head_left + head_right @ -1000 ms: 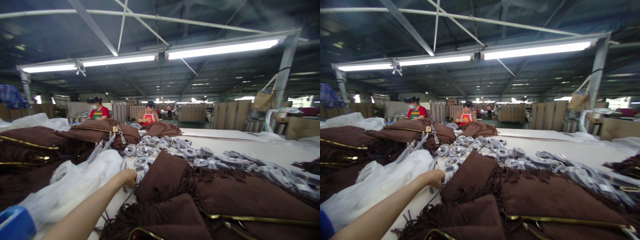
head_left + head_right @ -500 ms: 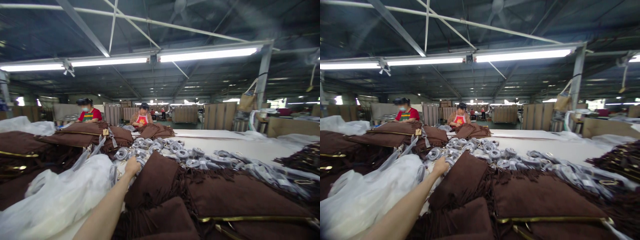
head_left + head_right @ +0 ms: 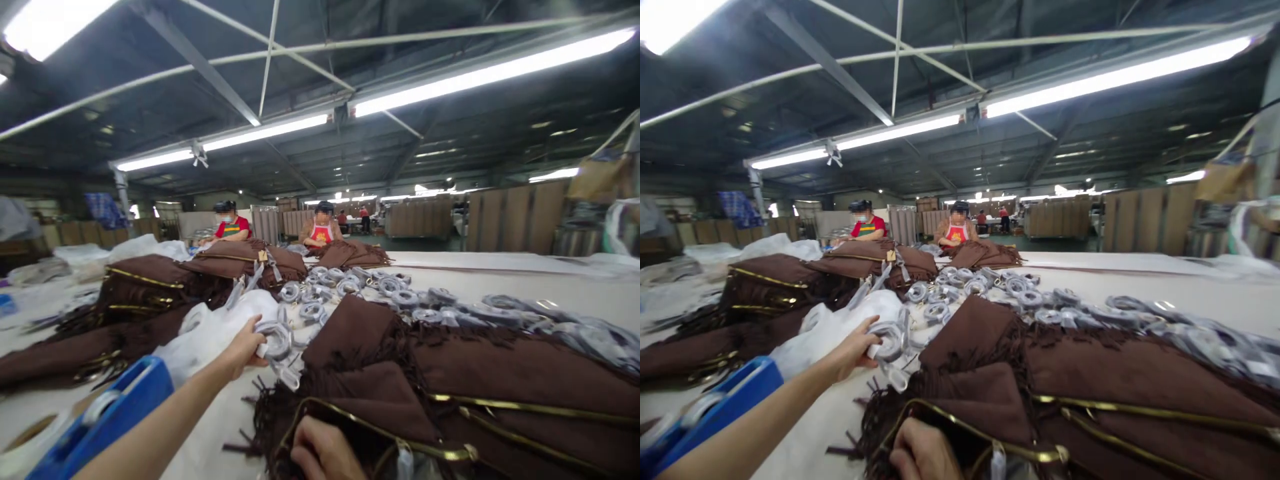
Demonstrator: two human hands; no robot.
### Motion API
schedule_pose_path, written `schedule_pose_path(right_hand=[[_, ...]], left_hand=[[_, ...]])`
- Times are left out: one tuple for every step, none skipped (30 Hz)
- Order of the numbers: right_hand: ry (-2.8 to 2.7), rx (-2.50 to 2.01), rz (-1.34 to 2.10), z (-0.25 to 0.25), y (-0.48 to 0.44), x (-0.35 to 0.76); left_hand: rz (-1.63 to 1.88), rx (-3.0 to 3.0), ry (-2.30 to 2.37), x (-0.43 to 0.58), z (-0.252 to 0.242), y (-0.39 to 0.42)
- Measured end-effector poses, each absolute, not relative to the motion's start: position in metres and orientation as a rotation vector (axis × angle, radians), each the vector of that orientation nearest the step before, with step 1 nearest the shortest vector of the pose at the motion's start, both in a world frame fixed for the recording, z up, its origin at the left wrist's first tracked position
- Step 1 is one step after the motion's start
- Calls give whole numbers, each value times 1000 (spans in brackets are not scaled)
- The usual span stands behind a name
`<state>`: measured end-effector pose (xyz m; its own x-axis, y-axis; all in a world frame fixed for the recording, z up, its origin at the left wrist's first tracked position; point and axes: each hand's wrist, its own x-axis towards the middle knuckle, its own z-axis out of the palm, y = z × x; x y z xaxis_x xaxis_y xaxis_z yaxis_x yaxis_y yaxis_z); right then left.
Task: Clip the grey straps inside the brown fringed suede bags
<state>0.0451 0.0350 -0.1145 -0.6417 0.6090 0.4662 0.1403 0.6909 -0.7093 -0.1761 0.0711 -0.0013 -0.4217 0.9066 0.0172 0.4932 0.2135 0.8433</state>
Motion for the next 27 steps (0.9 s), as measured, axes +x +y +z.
schedule_pose_path(right_hand=[[-2176, -593, 873, -114, 34, 45], [-2170, -609, 902, -112, 33, 46], [-2164, -621, 924, -110, 31, 47], [-2159, -627, 939, -108, 30, 48], [-2157, -627, 950, -105, 28, 49], [-2156, -626, 957, -103, 27, 50], [-2155, -625, 961, -101, 26, 51], [-2152, -624, 964, -100, 25, 52], [-2150, -621, 968, -99, 24, 53], [-2147, -620, 971, -99, 24, 53], [-2142, -621, 971, -99, 23, 53], [-2137, -623, 973, -99, 23, 53], [-2133, -625, 977, -99, 23, 53], [-2126, -627, 988, -99, 23, 53], [-2114, -630, 1008, -99, 24, 53], [-2090, -637, 1038, -99, 26, 53], [-2055, -641, 1076, -98, 28, 53], [-2011, -639, 1122, -99, 30, 53], [-1961, -629, 1178, -99, 33, 53], [-1910, -610, 1240, -100, 36, 53], [-1863, -585, 1305, -101, 39, 52], [-1822, -560, 1365, -101, 41, 51], [-1787, -541, 1415, -102, 42, 50], [-1759, -532, 1452, -102, 43, 50], [-1738, -528, 1477, -101, 42, 49], [-1727, -523, 1495, -100, 41, 50], [-1722, -514, 1507, -97, 40, 50]], left_hand=[[1074, 1289, 2033, -176, -17, 56], [1042, 1298, 2063, -175, -30, 42], [1024, 1312, 2090, -175, -41, 30], [1016, 1361, 2124, -174, -48, 19], [1004, 1468, 2161, -175, -52, 9], [974, 1640, 2187, -176, -54, 1], [911, 1874, 2180, -177, -54, -7], [811, 2144, 2127, -178, -54, -13], [684, 2409, 2027, -180, -54, -17], [551, 2619, 1904, -181, -55, -20], [446, 2744, 1795, -182, -57, -21], [374, 2808, 1732, -183, -60, -20], [339, 2827, 1720, -183, -65, -17], [339, 2816, 1743, -183, -70, -12], [362, 2788, 1777, -184, -74, -7], [397, 2752, 1809, -185, -77, -1], [435, 2715, 1826, -186, -78, 5], [467, 2676, 1829, -187, -78, 11], [486, 2634, 1819, -189, -76, 15], [481, 2592, 1797, -192, -73, 18], [458, 2555, 1772, -195, -69, 19], [420, 2528, 1743, -198, -64, 18], [383, 2510, 1712, -202, -60, 16], [349, 2500, 1682, -206, -56, 13], [326, 2495, 1658, -210, -54, 10], [314, 2490, 1642, -214, -52, 6], [315, 2483, 1631, -217, -51, 3]])
